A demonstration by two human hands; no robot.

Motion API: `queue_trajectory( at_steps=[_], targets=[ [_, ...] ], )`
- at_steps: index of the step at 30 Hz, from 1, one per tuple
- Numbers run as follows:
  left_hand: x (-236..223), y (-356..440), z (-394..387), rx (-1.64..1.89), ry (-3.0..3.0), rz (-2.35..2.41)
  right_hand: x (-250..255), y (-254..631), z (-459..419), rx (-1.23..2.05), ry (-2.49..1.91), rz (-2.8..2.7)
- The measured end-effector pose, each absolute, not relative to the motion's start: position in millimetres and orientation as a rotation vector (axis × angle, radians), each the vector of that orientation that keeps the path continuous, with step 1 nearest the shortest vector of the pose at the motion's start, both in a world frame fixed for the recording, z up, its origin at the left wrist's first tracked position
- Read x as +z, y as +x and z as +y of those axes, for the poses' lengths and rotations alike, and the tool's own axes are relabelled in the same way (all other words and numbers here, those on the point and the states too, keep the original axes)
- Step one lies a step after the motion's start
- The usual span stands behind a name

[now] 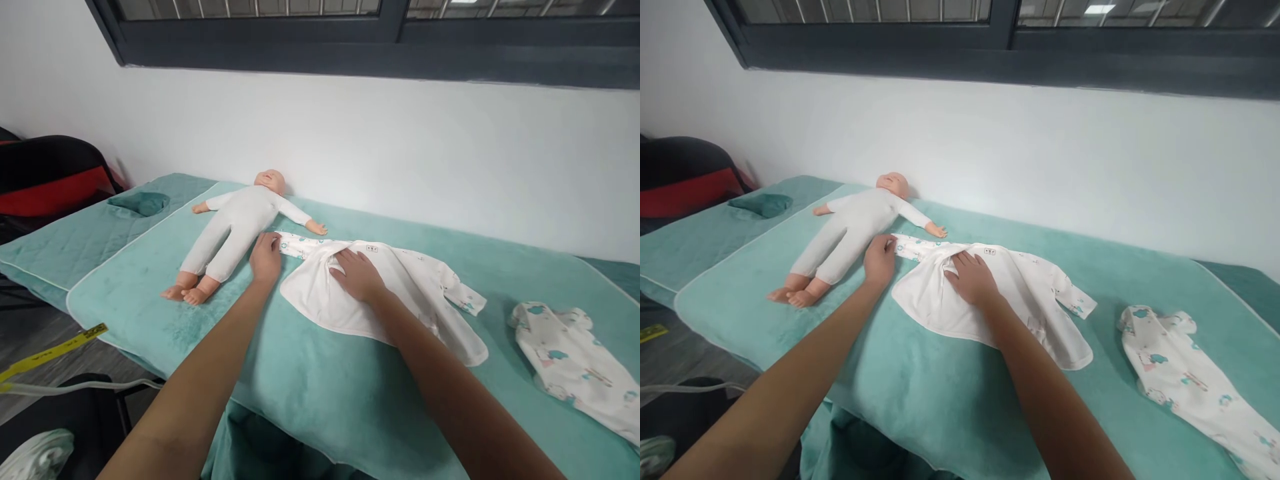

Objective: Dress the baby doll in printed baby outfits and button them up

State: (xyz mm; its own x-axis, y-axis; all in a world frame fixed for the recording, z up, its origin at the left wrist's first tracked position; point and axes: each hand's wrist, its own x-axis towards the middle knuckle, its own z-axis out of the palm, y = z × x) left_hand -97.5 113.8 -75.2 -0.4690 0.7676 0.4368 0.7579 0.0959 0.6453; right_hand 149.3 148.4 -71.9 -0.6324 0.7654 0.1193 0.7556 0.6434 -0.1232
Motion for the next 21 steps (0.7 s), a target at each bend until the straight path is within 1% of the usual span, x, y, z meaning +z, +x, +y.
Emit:
queue_trajectory(
  at_steps=[7,15,21],
  targets=[
    [-78,-101,125,1.267,1.646,2.358,-75,138,140,0.052,-1.271,-2.697],
    [-78,-100,124,1.25,1.615,2.407,-79,133,96,0.002,-1.257,-2.677],
    [-77,-99,116,1.256,1.639,2.402,-77,132,64,0.046,-1.22,-2.68]
  ],
)
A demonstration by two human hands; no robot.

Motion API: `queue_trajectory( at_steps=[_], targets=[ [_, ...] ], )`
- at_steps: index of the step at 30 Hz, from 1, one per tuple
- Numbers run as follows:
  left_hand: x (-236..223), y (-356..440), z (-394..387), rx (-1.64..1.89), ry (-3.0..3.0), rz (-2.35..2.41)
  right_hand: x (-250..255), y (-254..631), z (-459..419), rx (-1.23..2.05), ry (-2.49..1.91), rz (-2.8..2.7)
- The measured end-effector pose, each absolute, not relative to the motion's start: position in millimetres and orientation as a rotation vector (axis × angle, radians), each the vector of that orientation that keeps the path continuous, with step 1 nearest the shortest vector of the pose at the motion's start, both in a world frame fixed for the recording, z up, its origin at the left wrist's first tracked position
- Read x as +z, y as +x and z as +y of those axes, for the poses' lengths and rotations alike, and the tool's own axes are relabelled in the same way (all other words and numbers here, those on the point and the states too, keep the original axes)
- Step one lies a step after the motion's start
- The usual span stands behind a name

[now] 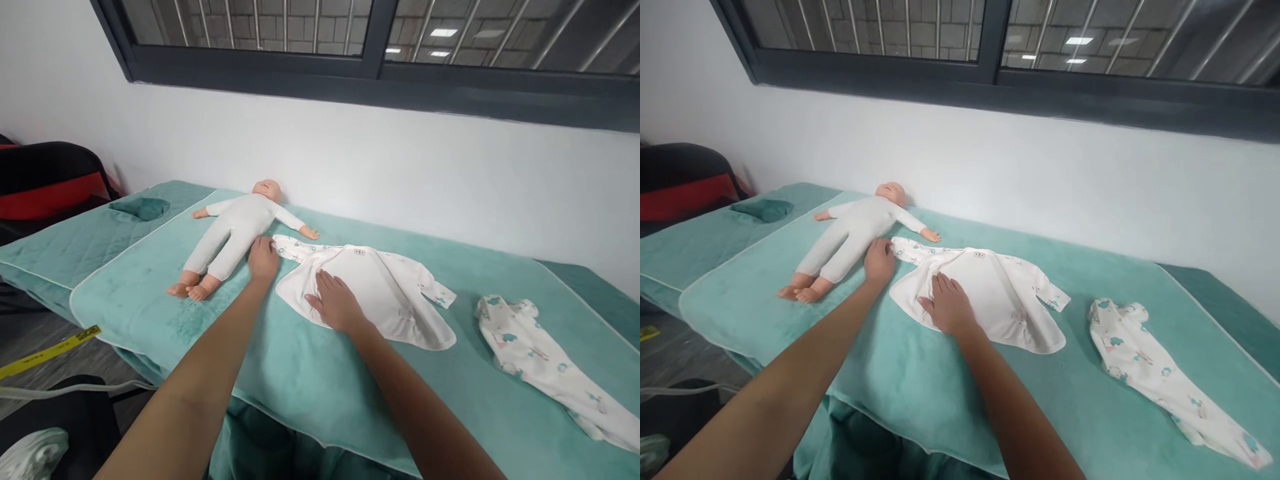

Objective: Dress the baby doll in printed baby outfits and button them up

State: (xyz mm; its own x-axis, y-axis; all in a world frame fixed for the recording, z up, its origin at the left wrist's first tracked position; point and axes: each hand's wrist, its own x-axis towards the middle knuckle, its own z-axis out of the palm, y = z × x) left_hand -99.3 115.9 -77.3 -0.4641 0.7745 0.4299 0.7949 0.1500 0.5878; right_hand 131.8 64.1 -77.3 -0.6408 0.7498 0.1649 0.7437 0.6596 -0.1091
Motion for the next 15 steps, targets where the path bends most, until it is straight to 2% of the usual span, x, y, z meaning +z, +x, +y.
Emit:
queue_trajectory(
  at_steps=[15],
  targets=[
    [-82,-96,98,-1.158,-1.649,-2.357,-69,130,21,0.169,-1.165,-2.727]
  ],
)
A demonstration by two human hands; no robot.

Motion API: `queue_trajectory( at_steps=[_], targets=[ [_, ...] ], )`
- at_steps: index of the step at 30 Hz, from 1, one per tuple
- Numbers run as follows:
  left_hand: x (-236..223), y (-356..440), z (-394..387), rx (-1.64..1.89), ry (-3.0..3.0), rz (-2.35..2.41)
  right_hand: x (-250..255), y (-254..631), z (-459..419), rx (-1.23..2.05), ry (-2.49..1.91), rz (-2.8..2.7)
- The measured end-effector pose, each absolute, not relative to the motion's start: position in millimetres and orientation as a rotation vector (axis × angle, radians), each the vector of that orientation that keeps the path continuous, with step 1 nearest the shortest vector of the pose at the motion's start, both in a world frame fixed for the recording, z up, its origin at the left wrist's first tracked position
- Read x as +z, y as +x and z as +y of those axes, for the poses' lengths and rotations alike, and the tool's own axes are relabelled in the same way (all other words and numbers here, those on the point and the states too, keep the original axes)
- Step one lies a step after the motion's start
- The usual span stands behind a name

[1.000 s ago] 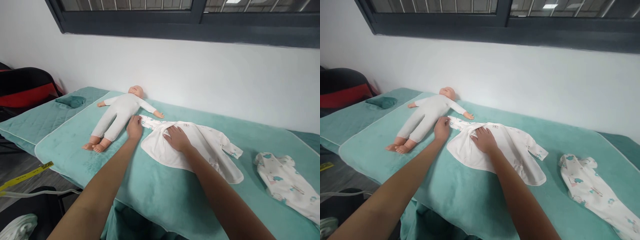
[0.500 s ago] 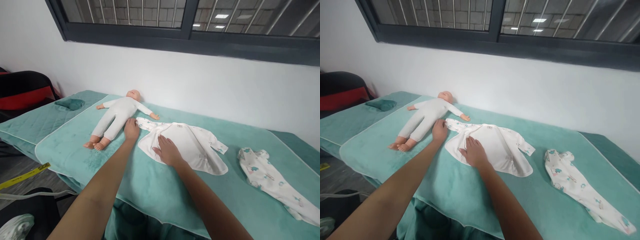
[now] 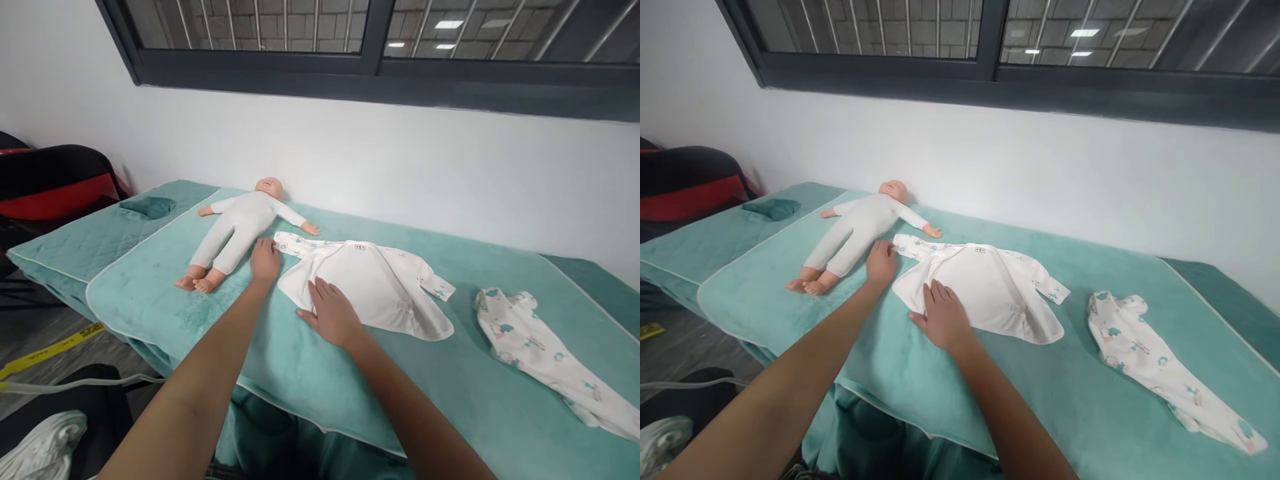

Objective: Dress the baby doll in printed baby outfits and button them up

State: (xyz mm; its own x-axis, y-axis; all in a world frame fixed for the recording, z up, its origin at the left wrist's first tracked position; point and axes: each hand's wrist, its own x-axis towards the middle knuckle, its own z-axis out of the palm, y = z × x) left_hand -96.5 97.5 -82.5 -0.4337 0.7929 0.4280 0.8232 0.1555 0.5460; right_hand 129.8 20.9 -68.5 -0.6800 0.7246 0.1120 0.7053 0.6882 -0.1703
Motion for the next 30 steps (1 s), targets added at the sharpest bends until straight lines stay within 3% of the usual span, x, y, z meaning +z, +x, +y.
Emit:
queue_trajectory(
  at_steps=[9,14,21,24,30],
  targets=[
    [-83,-99,101,-1.117,-1.631,-2.383,-63,141,-12,0.387,-1.128,-2.663],
    [-83,-100,103,-1.102,-1.625,-2.4,-53,195,0,0.722,-1.184,-2.353],
    [-82,-98,104,-1.074,-1.612,-2.419,-39,337,69,-0.003,-2.079,-1.638],
    [-81,-97,105,-1.062,-1.605,-2.423,-47,368,79,0.073,-2.228,-1.588],
    [-80,-97,104,-1.031,-1.605,-2.425,-55,373,94,0.253,-1.923,-1.33]
  ],
)
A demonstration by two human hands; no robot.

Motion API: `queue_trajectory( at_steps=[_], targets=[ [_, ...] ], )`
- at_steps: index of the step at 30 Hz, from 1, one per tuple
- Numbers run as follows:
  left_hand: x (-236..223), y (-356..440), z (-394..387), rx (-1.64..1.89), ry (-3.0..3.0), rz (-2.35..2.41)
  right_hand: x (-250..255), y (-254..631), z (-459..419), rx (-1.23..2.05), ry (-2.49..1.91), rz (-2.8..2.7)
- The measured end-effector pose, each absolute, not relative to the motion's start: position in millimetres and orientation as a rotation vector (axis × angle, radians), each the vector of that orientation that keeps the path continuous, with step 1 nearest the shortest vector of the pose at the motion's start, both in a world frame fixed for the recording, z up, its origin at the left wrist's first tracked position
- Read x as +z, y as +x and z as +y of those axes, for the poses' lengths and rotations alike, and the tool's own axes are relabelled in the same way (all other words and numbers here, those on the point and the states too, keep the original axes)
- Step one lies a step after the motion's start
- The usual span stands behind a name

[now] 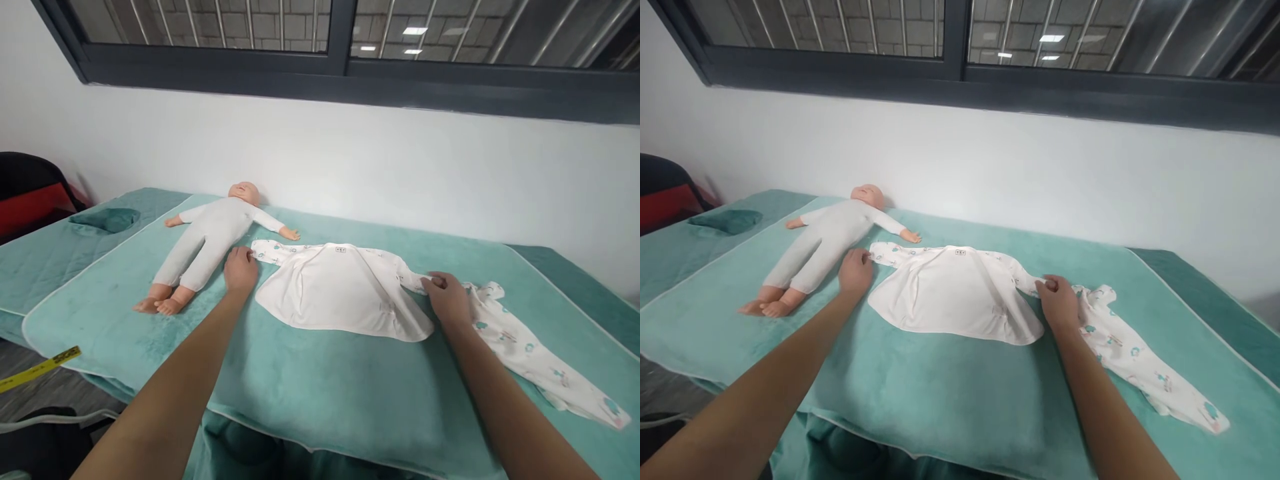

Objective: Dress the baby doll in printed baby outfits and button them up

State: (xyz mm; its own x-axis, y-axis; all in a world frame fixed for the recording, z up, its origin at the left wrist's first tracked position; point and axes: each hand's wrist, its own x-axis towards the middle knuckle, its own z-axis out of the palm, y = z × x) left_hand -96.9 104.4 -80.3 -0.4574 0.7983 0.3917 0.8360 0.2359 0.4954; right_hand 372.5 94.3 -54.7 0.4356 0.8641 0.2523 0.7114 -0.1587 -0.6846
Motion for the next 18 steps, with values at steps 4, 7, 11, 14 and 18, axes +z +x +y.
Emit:
queue_trajectory(
  at_steps=[4,7,11,14,18],
  targets=[
    [-80,-97,105,-1.026,-1.592,-2.436,-49,386,116,0.309,-1.68,-1.094],
    [-81,-97,105,-1.024,-1.581,-2.444,-44,397,132,0.284,-1.604,-1.079],
    [-81,-97,106,-1.015,-1.574,-2.446,-37,399,151,0.26,-1.549,-1.099],
    [-81,-97,106,-1.005,-1.568,-2.451,-31,399,160,0.241,-1.567,-1.125],
    [-81,-97,106,-0.992,-1.556,-2.462,-27,397,163,0.112,-1.672,-1.185]
  ],
)
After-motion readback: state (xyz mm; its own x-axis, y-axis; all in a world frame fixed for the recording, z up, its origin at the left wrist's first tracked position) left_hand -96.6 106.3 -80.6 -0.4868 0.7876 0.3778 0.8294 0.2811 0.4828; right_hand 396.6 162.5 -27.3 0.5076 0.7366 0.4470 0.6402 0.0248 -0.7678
